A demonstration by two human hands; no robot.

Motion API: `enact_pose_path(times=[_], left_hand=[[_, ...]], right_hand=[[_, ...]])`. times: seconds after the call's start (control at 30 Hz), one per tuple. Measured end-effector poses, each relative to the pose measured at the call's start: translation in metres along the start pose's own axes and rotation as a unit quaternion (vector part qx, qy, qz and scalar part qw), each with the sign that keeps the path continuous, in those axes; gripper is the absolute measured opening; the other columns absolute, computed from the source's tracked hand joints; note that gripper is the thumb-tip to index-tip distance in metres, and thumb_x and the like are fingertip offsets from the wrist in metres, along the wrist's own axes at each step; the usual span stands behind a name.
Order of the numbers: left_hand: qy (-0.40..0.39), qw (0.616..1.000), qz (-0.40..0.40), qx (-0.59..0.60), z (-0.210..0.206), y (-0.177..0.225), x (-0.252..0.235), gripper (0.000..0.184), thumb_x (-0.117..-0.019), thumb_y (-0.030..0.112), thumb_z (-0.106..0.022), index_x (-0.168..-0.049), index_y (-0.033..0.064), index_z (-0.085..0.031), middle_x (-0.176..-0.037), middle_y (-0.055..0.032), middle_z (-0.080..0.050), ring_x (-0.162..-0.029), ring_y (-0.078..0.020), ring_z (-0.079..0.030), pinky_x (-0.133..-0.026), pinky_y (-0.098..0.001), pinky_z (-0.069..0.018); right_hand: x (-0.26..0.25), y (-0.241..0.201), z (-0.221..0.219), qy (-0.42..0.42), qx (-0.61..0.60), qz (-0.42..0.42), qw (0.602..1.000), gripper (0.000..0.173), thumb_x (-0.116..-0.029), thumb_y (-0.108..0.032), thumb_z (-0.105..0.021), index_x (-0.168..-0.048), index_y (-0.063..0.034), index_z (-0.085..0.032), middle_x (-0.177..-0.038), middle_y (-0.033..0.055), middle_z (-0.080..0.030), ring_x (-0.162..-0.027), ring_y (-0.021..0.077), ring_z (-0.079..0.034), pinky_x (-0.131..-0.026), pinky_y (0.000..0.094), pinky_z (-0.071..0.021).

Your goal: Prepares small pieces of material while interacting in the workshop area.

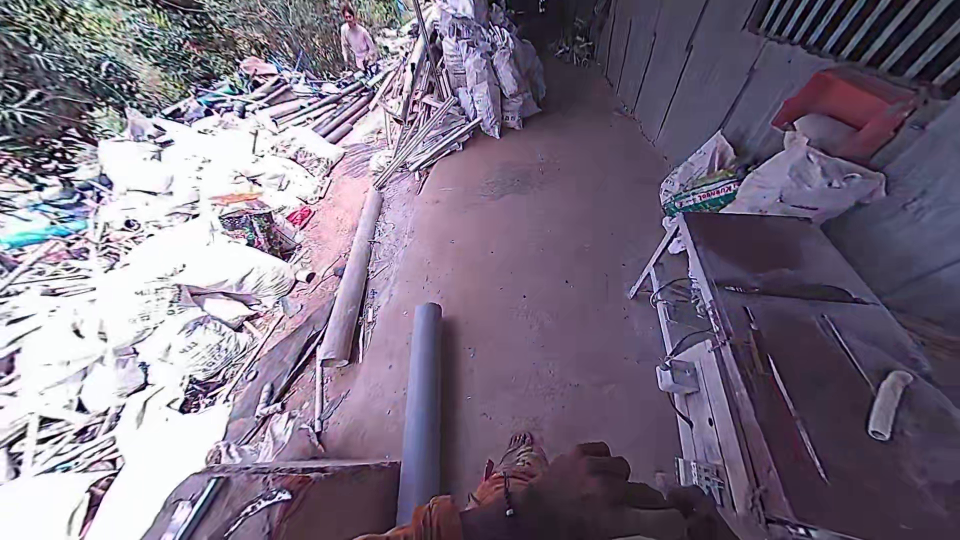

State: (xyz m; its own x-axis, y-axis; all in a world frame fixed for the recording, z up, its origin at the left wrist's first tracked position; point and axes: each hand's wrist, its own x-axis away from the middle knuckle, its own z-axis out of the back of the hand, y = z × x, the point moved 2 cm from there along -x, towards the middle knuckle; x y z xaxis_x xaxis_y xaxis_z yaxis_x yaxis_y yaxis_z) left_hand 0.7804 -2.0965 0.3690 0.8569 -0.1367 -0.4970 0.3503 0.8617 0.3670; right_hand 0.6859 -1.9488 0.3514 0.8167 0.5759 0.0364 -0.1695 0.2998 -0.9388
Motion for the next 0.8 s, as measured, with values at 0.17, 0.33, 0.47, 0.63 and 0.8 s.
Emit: enact_pose_path(times=[0.17, 0.33, 0.47, 0.63, 0.8], left_hand=[[0.185, 0.973, 0.121, -0.064, -0.006, -0.001, 0.002, 0.015, -0.1034, 0.014, -0.054, -0.109, 0.015, -0.067, -0.093, 0.0, -0.076, -0.067, -0.0147, -0.061, -0.063, -0.0268, -0.0468], [0.303, 0.947, 0.058, -0.086, 0.019, -0.018, 0.001, 0.01, -0.1029, 0.011, -0.06, -0.097, 0.015, -0.053, -0.095, 0.0012, -0.073, -0.069, -0.011, -0.06, -0.064, -0.0224, -0.0462], [0.296, 0.955, -0.009, -0.034, 0.034, -0.043, -0.021, 0.009, -0.104, 0.011, -0.055, -0.096, 0.0135, -0.052, -0.092, -0.0019, -0.072, -0.068, -0.013, -0.059, -0.064, -0.0249, -0.046], [0.262, 0.962, -0.048, 0.059, 0.042, -0.105, -0.06, 0.009, -0.1059, 0.016, -0.051, -0.099, 0.0139, -0.057, -0.09, -0.0017, -0.071, -0.071, -0.0138, -0.06, -0.069, -0.0259, -0.0472], [0.238, 0.964, -0.079, 0.085, 0.051, -0.166, -0.095, 0.005, -0.1051, 0.013, -0.052, -0.1, 0.0149, -0.052, -0.096, -0.0015, -0.074, -0.069, -0.0132, -0.059, -0.066, -0.0264, -0.044]], right_hand=[[0.004, -0.03, 0.011, 0.033, -0.005, 0.145, 0.989, 0.011, -0.0833, -0.008, -0.059, -0.076, -0.0009, -0.058, -0.065, -0.0029, -0.052, -0.054, -0.007, -0.045, -0.05, 0.0077, -0.0383], [-0.029, -0.015, 0.057, 0.121, 0.032, 0.153, 0.98, 0.024, -0.0948, -0.027, -0.058, -0.085, -0.0049, -0.059, -0.069, -0.0061, -0.053, -0.055, -0.0091, -0.05, -0.05, 0.0077, -0.0444], [-0.067, -0.001, 0.09, 0.131, 0.21, -0.016, 0.969, 0.045, -0.0973, -0.043, -0.062, -0.098, 0.0022, -0.064, -0.064, -0.0061, -0.049, -0.05, -0.0048, -0.04, -0.047, 0.0155, -0.0374], [-0.106, -0.014, 0.063, 0.016, 0.203, -0.092, 0.975, 0.064, -0.0923, -0.046, -0.064, -0.133, 0.0013, -0.052, -0.082, -0.0012, -0.061, -0.059, 0.0028, -0.049, -0.053, 0.0229, -0.0451], [-0.156, -0.069, 0.007, -0.029, -0.025, 0.048, 0.998, 0.051, -0.0987, -0.061, -0.056, -0.103, -0.0103, -0.054, -0.077, -0.0087, -0.05, -0.061, -0.0085, -0.043, -0.053, 0.0087, -0.0367]])
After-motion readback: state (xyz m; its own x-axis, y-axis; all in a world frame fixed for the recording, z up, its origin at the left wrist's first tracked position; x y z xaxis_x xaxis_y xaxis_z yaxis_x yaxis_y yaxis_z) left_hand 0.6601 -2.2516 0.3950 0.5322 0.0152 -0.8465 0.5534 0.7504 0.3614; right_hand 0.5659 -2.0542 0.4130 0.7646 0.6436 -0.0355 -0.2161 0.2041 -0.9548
